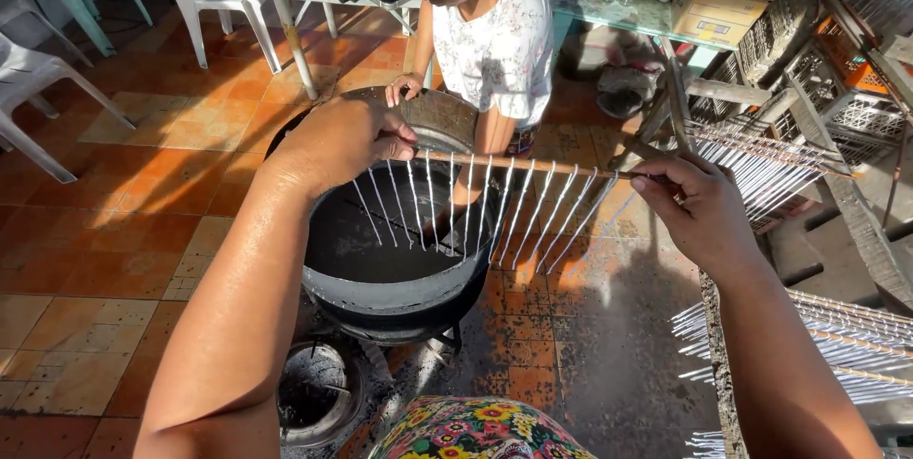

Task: Dipping racks of candle wicks into molten wax and hanging them on a frame to cool and dry.

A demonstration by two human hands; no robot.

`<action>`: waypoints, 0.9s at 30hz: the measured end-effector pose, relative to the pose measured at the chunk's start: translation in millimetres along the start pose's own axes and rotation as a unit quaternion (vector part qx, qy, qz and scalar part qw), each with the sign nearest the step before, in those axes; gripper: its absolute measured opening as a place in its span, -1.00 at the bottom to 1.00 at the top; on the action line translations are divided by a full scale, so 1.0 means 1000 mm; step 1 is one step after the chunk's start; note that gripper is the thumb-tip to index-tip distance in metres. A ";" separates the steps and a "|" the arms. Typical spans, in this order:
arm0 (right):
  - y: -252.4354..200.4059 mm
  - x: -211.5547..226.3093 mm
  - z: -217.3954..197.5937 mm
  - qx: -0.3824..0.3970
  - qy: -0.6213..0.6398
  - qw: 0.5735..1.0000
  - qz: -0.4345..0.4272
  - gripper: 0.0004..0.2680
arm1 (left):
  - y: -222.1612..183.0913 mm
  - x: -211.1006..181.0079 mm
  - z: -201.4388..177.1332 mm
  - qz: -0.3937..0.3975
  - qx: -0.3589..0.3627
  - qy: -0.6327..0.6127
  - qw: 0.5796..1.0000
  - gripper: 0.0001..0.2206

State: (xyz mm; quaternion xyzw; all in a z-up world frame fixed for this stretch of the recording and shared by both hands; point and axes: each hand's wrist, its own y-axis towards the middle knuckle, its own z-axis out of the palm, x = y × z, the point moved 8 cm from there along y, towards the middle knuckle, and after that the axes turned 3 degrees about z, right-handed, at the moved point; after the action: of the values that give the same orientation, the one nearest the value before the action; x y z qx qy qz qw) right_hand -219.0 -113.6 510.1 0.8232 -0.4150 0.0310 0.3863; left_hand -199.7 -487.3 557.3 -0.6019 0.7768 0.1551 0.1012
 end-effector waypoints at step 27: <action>0.063 0.030 0.042 0.054 0.017 0.998 0.035 -0.90 | 0.046 -0.008 -0.023 0.085 0.013 0.254 0.963 -0.88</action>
State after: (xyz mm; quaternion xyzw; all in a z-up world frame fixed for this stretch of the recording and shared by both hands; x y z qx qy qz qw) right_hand -255.2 -183.8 530.7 0.8270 -0.4348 0.0807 0.3470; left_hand -241.5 -478.1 586.7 -0.5521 0.8271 -0.0047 -0.1051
